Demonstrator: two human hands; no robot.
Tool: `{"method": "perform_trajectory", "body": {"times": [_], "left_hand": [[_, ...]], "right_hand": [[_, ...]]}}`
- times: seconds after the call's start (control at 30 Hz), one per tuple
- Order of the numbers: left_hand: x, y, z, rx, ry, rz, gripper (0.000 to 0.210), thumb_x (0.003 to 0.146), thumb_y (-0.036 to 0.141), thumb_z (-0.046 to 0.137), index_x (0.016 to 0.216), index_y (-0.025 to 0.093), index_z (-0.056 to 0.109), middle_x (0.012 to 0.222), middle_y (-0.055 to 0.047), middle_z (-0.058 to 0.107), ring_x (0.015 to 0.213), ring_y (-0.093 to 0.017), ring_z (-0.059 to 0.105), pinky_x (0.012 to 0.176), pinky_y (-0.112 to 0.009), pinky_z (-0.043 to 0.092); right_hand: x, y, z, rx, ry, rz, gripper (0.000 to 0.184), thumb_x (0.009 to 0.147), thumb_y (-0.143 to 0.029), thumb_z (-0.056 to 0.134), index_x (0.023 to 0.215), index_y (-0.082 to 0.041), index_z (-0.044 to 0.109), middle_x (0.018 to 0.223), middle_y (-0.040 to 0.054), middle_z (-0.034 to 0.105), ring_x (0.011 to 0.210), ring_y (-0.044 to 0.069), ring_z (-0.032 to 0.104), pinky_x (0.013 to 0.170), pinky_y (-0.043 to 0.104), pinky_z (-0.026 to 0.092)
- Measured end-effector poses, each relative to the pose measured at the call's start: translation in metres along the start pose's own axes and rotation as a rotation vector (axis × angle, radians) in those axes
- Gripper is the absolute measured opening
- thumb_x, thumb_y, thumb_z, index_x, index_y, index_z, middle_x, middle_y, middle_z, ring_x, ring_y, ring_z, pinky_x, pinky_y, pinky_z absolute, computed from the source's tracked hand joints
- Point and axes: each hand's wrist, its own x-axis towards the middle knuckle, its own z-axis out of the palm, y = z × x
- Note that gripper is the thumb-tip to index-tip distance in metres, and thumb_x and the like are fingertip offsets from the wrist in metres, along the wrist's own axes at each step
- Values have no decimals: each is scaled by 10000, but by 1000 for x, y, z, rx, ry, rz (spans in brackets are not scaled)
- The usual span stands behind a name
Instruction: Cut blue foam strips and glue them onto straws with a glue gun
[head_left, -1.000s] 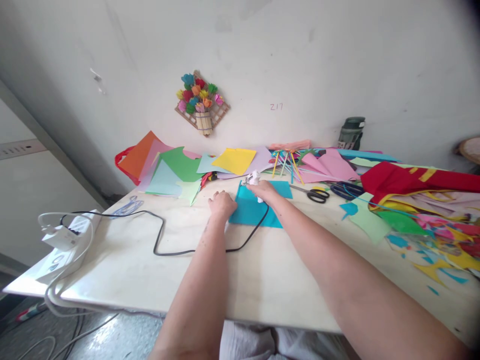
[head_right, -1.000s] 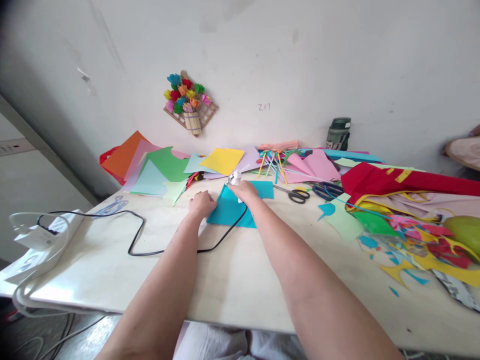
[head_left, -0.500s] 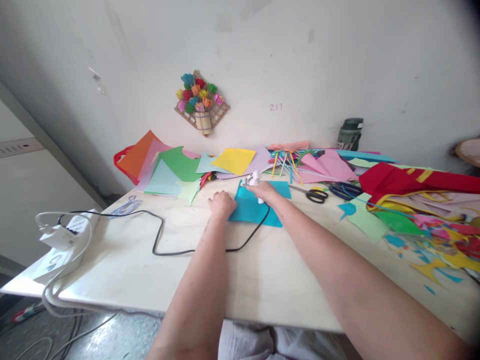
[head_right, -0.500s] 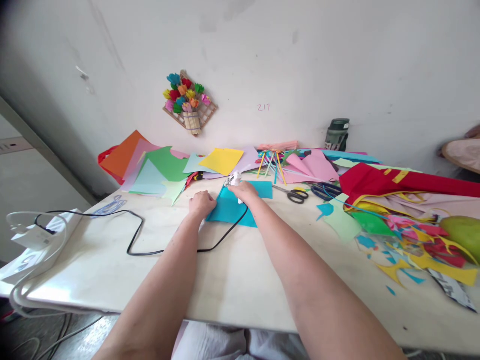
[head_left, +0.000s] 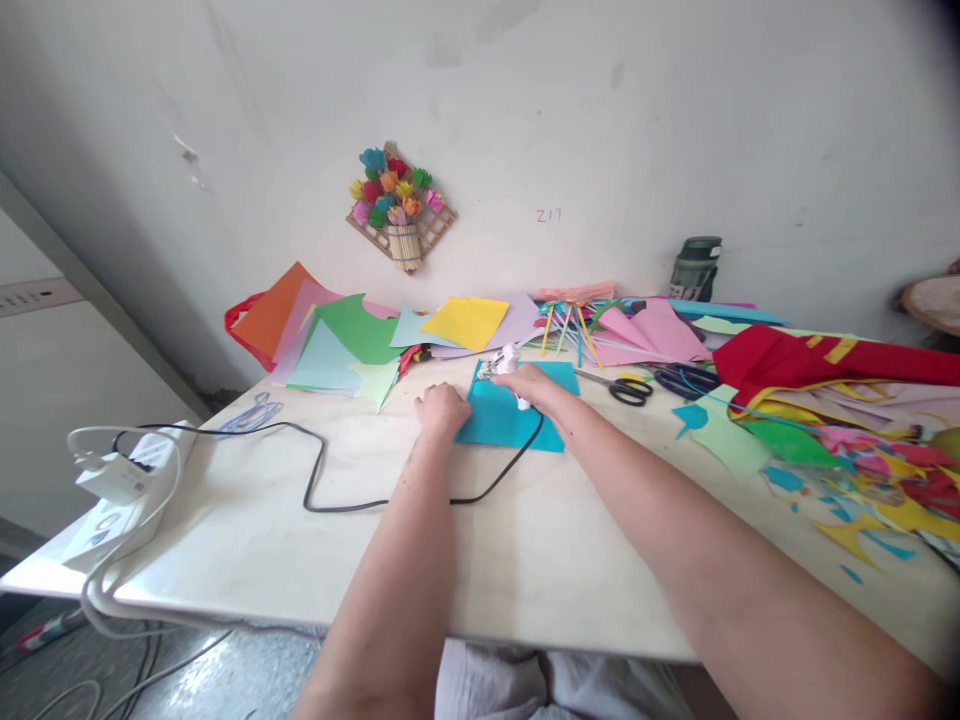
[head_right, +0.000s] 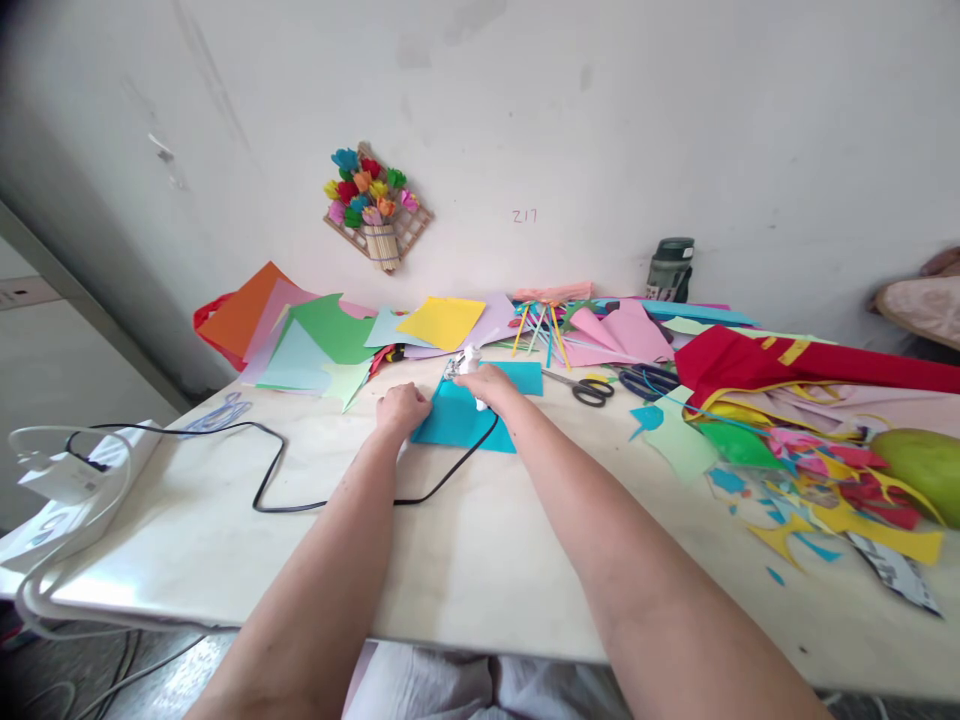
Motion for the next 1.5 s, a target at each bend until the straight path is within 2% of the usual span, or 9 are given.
{"method": "perform_trajectory", "body": {"times": [0.37, 0.93, 1.5], "left_hand": [[0, 0, 1, 19, -3, 30, 273, 699, 241, 413, 868, 154, 610, 951, -128, 615, 980, -240, 509, 838, -376, 350], [-2, 1, -3, 17, -32, 16, 256, 689, 237, 439, 855, 179, 625, 978, -113, 615, 986, -236, 511, 845, -369, 339], [-1, 2, -1, 39, -36, 21, 255, 709, 232, 426, 857, 173, 625, 960, -120, 623, 971, -235, 521, 843, -354, 343]], "right_hand": [[1, -4, 7, 263, -100, 118, 272, 659, -403, 590, 654, -135, 543, 503, 20, 556, 403, 127, 522, 373, 218, 373], [13, -6, 8, 270, -43, 146, 276, 655, -410, 591, 682, -140, 541, 602, 45, 587, 455, 152, 560, 399, 249, 433], [7, -4, 3, 294, -63, 129, 297, 598, -379, 650, 730, -127, 565, 560, 27, 557, 480, 131, 525, 416, 230, 415]]}}
